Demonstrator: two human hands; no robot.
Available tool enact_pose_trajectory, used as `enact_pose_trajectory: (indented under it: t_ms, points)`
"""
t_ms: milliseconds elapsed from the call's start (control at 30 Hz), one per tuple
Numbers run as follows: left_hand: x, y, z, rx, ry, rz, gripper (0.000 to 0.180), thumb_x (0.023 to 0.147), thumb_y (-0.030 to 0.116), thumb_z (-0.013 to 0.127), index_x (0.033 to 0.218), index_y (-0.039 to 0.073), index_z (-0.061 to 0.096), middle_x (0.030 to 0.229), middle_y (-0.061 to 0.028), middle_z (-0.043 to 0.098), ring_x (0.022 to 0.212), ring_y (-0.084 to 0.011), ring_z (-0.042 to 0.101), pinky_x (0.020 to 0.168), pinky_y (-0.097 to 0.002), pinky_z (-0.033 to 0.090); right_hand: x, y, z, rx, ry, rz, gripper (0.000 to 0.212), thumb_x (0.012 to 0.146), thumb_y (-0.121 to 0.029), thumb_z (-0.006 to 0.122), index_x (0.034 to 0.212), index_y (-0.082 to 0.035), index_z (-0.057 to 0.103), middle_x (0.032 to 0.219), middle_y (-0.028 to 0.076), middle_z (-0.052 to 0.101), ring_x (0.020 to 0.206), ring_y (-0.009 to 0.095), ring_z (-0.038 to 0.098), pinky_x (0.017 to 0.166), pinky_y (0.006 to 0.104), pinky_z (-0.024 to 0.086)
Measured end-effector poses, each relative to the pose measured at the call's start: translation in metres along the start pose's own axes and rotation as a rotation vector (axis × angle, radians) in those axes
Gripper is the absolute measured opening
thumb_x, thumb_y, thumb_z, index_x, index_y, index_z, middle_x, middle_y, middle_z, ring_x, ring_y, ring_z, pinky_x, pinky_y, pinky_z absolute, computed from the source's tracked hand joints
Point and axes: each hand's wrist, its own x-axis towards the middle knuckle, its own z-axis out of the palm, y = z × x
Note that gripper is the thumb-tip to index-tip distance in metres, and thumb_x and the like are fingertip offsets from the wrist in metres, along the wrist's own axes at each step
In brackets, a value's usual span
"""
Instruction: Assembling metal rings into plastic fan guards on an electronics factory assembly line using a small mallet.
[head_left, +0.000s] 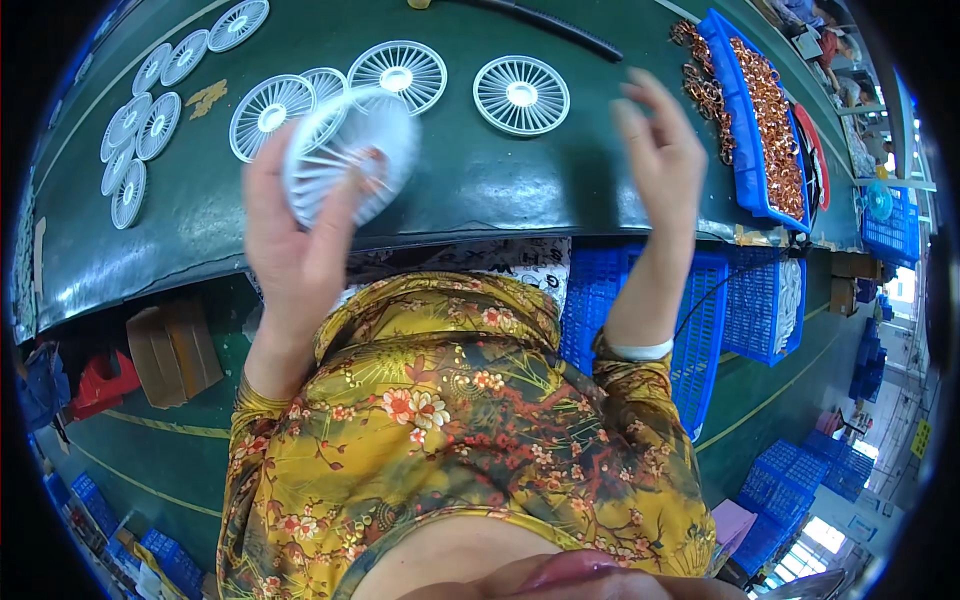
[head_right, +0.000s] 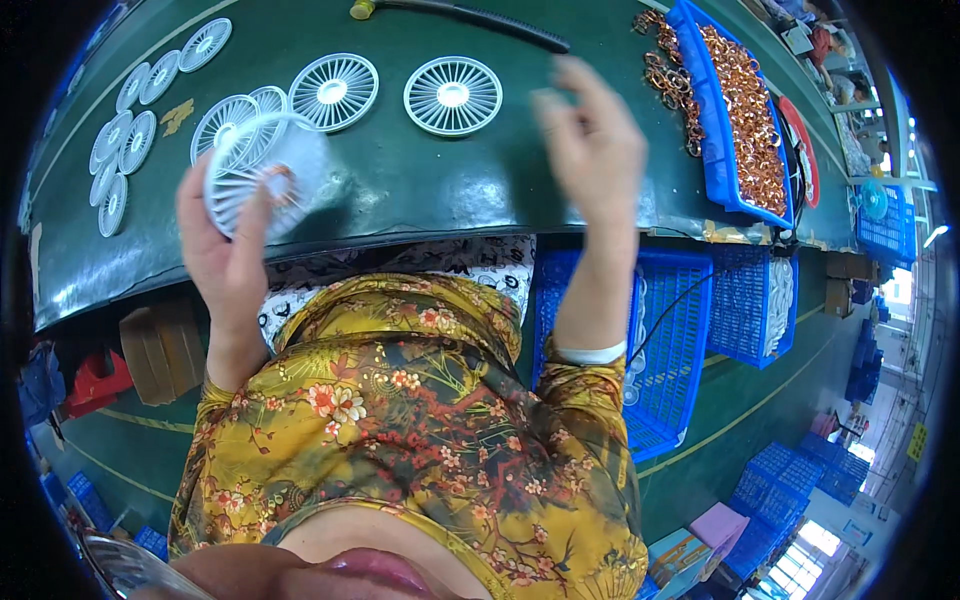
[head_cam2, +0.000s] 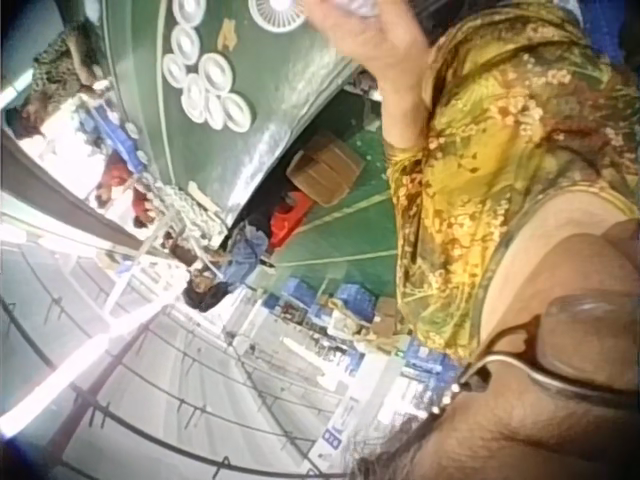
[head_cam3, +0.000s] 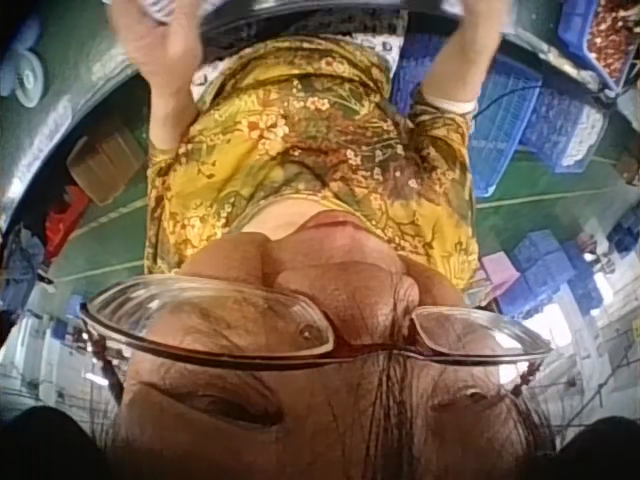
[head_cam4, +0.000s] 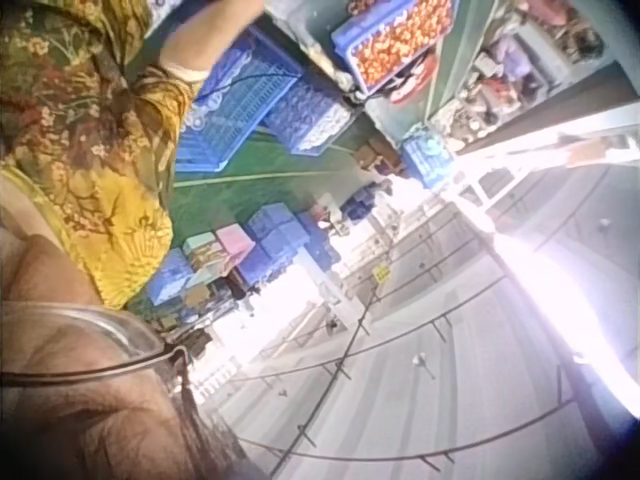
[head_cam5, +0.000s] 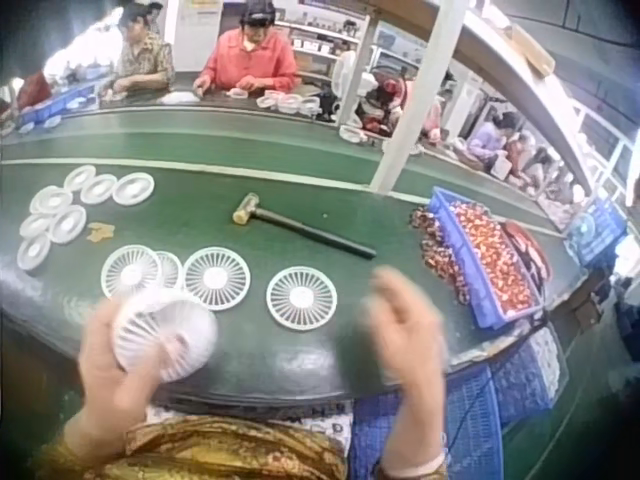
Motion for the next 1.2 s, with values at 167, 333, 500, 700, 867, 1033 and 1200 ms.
enact_pose_trajectory:
  t_ms: [167, 333, 500, 700, 867, 1033, 1200]
  points:
    - [0.028, -0.045, -0.052, 0.379, 0.427, 0.227, 0.035, 0.089, -0.002, 0.06, 0.124, 0.001, 0.053, 0.114, -0.0125, 0.063, 0.101, -0.0173, 0.062, 0.087, -0.03, 0.049, 0.016, 0.113, -0.072, -0.85, 0.277, 0.283, 0.054, 0.084, -0.044, 0.063, 0.115, 0.001, 0.06, 0.104, 0.028, 0.064, 0.095, 0.043, 0.062, 0.083, 0.0505, 0.048]
    - [0.025, -0.079, -0.092, 0.819, 0.246, 0.071, 0.03, 0.086, 0.014, 0.063, 0.116, 0.011, 0.063, 0.103, -0.0117, 0.066, 0.092, -0.0314, 0.06, 0.083, -0.0416, 0.046, 0.005, 0.16, -0.09, -0.906, 0.086, 0.3, 0.032, 0.089, -0.035, 0.059, 0.089, -0.004, 0.067, 0.089, 0.021, 0.064, 0.083, 0.039, 0.06, 0.072, 0.0476, 0.048]
    - [0.033, -0.079, -0.097, 0.944, 0.157, 0.176, 0.032, 0.09, 0.031, 0.059, 0.109, 0.007, 0.065, 0.111, -0.0165, 0.064, 0.11, -0.0347, 0.055, 0.095, -0.0448, 0.042, 0.007, 0.151, -0.082, -0.449, 0.061, 0.233, 0.031, 0.093, -0.032, 0.057, 0.095, -0.003, 0.067, 0.08, 0.018, 0.067, 0.074, 0.038, 0.062, 0.07, 0.0446, 0.049]
    - [0.083, -0.107, -0.146, 1.095, 0.207, -0.033, 0.05, 0.082, 0.035, 0.069, 0.118, 0.0, 0.059, 0.114, -0.0194, 0.062, 0.11, -0.0348, 0.056, 0.095, -0.0419, 0.044, 0.014, 0.141, -0.081, -0.905, 0.127, 0.279, 0.04, 0.094, -0.041, 0.051, 0.1, -0.004, 0.066, 0.093, 0.023, 0.066, 0.086, 0.041, 0.062, 0.074, 0.0489, 0.048]
    - [0.101, -0.171, -0.205, 1.287, 0.078, -0.325, 0.066, 0.084, 0.053, 0.061, 0.132, 0.009, 0.051, 0.112, -0.0234, 0.063, 0.106, -0.0397, 0.06, 0.09, -0.046, 0.047, 0.004, 0.123, -0.066, -0.845, 0.06, 0.136, 0.029, 0.092, -0.031, 0.052, 0.089, -0.004, 0.063, 0.09, 0.02, 0.064, 0.086, 0.039, 0.061, 0.073, 0.0482, 0.049]
    - [0.105, -0.19, -0.252, 1.468, 0.306, -0.29, 0.042, 0.094, 0.042, 0.049, 0.12, 0.01, 0.059, 0.098, -0.0227, 0.067, 0.091, -0.0399, 0.065, 0.078, -0.0461, 0.05, -0.002, 0.078, -0.047, -0.388, 0.226, -0.148, 0.007, 0.085, -0.01, 0.066, 0.09, -0.005, 0.065, 0.084, 0.011, 0.063, 0.074, 0.026, 0.061, 0.066, 0.0345, 0.049]
    - [0.089, -0.106, -0.172, 0.739, 0.592, -0.044, 0.032, 0.094, 0.03, 0.059, 0.107, 0.002, 0.064, 0.086, -0.0088, 0.068, 0.076, -0.0154, 0.063, 0.071, -0.0314, 0.05, -0.014, 0.032, -0.024, -0.195, 0.313, -0.293, 0.012, 0.079, -0.003, 0.072, 0.09, -0.002, 0.066, 0.088, 0.011, 0.065, 0.078, 0.025, 0.062, 0.066, 0.0327, 0.05]
